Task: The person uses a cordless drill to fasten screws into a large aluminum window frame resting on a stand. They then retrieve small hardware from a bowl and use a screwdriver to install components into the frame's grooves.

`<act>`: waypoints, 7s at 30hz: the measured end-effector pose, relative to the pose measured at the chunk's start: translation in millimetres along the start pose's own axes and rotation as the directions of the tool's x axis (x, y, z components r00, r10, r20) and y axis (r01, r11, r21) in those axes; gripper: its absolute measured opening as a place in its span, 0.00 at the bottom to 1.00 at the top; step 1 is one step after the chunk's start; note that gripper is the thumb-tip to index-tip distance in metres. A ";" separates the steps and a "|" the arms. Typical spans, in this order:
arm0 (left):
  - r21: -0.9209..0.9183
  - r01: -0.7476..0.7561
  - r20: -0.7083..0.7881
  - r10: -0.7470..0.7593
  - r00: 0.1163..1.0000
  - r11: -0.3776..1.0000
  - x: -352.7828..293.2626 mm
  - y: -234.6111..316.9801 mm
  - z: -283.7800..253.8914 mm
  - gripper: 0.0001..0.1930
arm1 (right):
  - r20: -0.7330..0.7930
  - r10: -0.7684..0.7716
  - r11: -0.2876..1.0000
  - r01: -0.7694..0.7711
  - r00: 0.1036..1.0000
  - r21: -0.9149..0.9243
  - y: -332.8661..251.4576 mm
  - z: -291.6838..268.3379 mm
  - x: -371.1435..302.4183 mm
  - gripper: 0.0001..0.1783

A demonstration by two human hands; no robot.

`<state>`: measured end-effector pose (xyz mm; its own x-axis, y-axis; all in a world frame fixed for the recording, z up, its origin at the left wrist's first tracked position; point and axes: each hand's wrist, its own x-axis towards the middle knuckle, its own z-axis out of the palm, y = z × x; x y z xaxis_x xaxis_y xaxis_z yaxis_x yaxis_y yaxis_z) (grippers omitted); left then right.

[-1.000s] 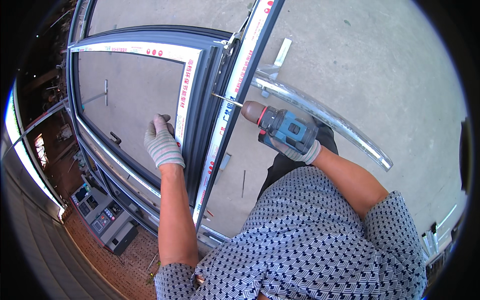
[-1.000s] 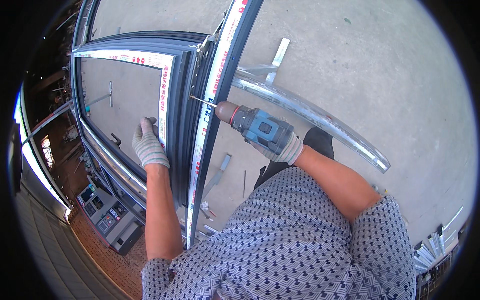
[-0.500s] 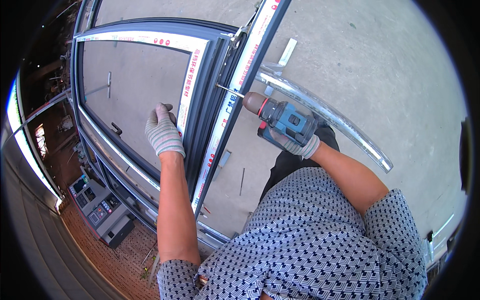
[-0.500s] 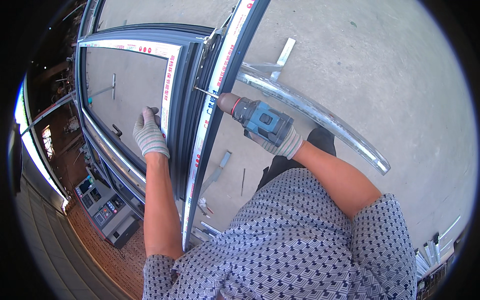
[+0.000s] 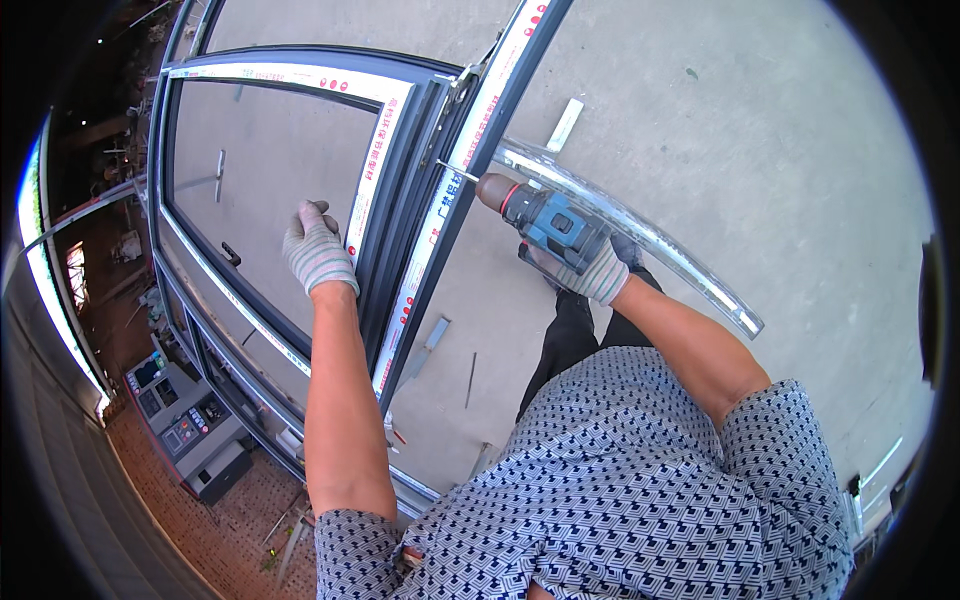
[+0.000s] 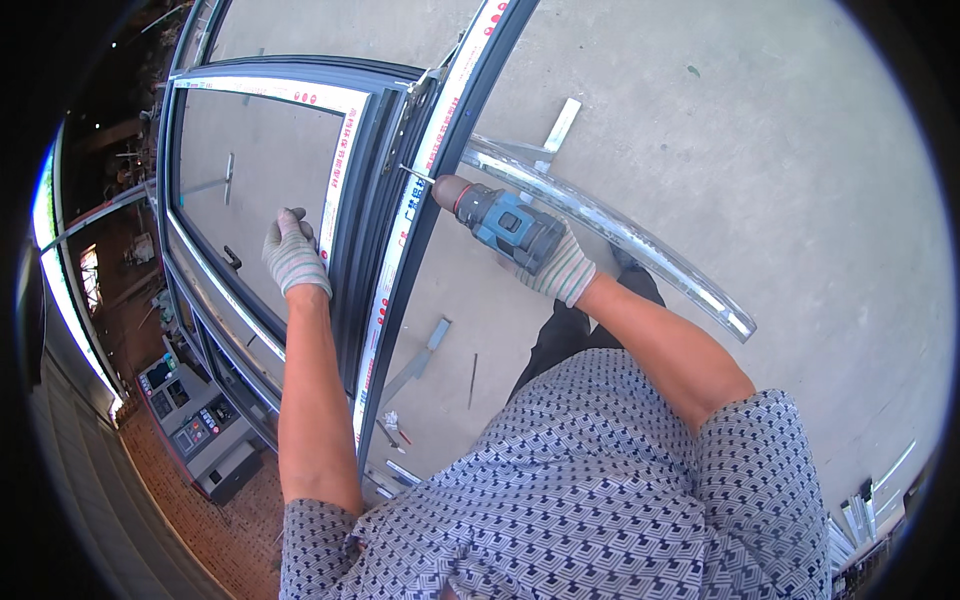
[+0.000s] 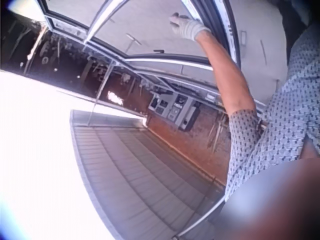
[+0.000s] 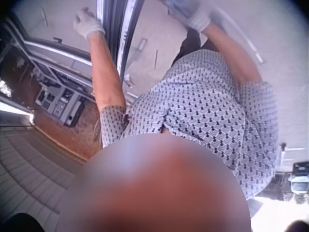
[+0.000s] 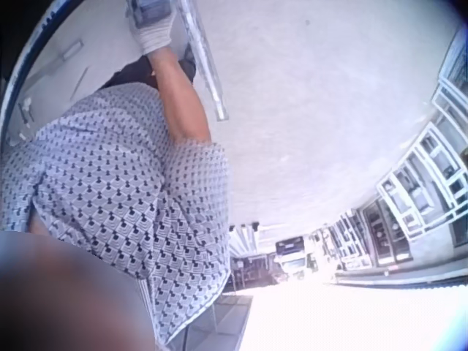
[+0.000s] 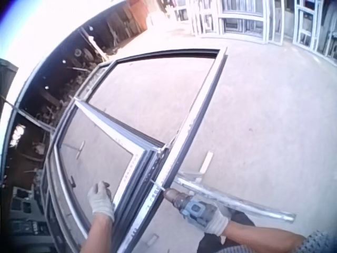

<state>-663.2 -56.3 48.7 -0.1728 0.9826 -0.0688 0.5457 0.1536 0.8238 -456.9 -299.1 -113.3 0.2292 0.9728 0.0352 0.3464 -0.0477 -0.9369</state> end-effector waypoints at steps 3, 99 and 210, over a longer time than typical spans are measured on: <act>-0.233 -0.006 -0.095 -0.017 0.995 0.972 -5.1 -3.0 -8.5 0.17 | -0.050 -0.141 0.985 0.135 0.989 -0.112 -18.7 -9.6 -22.3 0.15; -0.503 0.683 0.769 -0.087 0.633 0.529 -190.6 -42.8 1.8 0.16 | 0.468 0.060 0.990 0.009 0.882 -0.144 -82.4 -134.9 -99.1 0.15; 0.190 0.045 -0.251 0.004 0.968 0.981 -34.1 0.9 -9.8 0.18 | 0.131 0.033 0.969 -0.063 0.991 0.237 -6.2 -22.2 -8.5 0.11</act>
<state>-664.9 -90.7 57.3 -0.3710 0.9253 0.0780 0.6829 0.2149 0.6982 -440.9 -312.0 -100.0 0.1191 0.9920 -0.0415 0.1056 -0.0542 -0.9929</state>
